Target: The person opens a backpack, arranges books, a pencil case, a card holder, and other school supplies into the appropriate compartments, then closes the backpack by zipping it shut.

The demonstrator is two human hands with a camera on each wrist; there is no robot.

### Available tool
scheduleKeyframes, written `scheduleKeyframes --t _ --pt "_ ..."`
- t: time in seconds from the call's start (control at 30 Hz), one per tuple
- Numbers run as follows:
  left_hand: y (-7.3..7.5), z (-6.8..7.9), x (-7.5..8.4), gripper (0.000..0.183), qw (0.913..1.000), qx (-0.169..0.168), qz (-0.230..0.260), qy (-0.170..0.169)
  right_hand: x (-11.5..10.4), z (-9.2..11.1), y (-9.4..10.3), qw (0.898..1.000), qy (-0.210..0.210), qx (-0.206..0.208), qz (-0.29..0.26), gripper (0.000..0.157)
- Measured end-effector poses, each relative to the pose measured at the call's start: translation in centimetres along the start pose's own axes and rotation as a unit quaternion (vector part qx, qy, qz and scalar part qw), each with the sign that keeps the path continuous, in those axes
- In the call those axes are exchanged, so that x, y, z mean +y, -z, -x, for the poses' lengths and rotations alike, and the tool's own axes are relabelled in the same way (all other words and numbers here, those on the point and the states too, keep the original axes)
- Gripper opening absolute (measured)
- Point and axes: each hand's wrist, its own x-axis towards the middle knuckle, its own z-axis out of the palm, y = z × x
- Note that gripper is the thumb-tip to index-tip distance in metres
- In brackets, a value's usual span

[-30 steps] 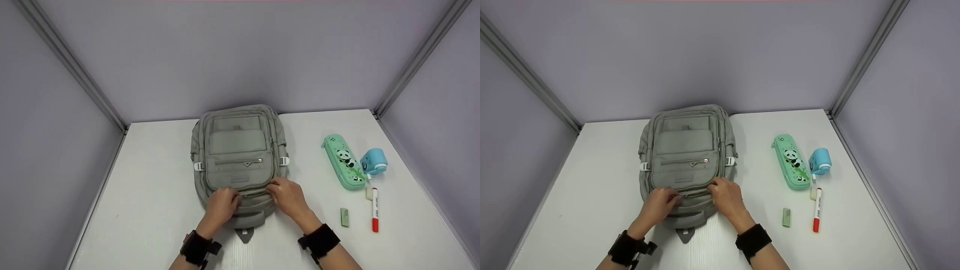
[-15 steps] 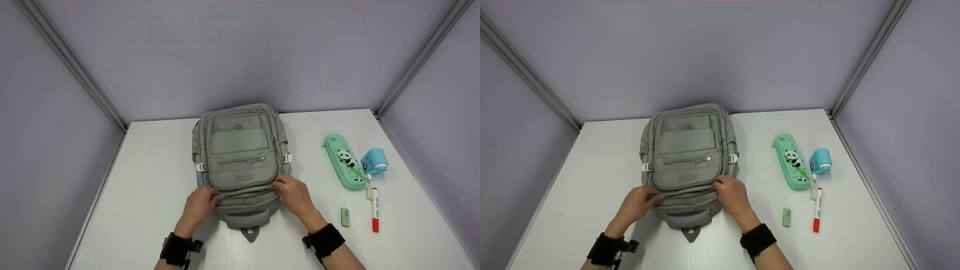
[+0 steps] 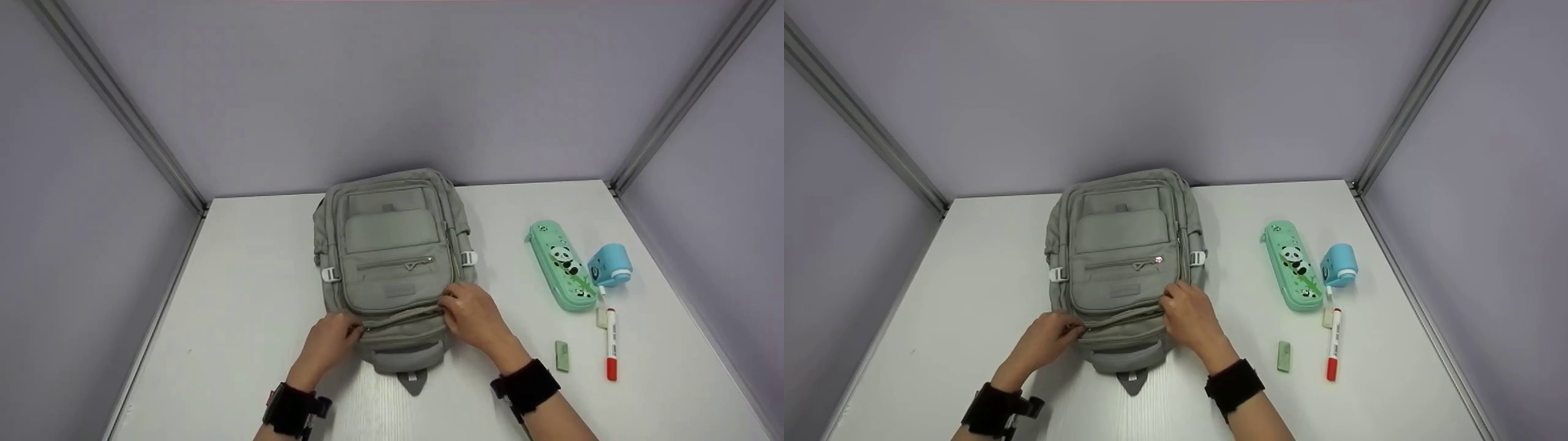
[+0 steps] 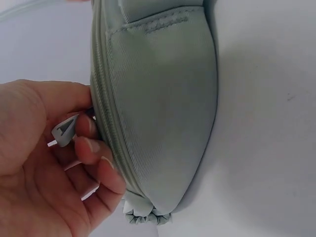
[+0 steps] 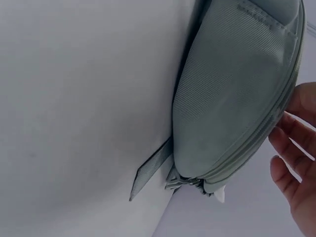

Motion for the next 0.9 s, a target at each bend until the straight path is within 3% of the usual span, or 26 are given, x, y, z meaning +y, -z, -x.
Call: scheduleKeyframes --t 0.3,0.43,0.57,0.73,0.9 --pt "-0.5 -0.3 0.7 0.007 0.9997 0.008 -0.015 0.017 -3.1 -2.7 -1.6 0.995 0.051 -0.083 0.008 0.029" --pt "-0.2 0.1 0.6 0.005 0.9988 0.033 -0.035 0.008 -3.5 -3.5 -2.3 0.992 0.065 -0.104 0.01 0.018" --pt "-0.1 0.5 0.3 0.006 0.9967 0.065 -0.048 0.001 -3.4 -3.8 -2.5 0.993 0.072 -0.089 0.003 0.006" --pt "-0.1 0.8 -0.1 0.005 0.9922 0.105 -0.066 0.012 -3.0 -3.8 -2.6 0.996 0.074 -0.049 -0.018 0.009" --pt "0.4 0.9 -1.0 0.007 0.9823 0.164 -0.088 0.019 -2.9 -3.7 -2.5 0.997 0.074 -0.02 -0.028 0.01"
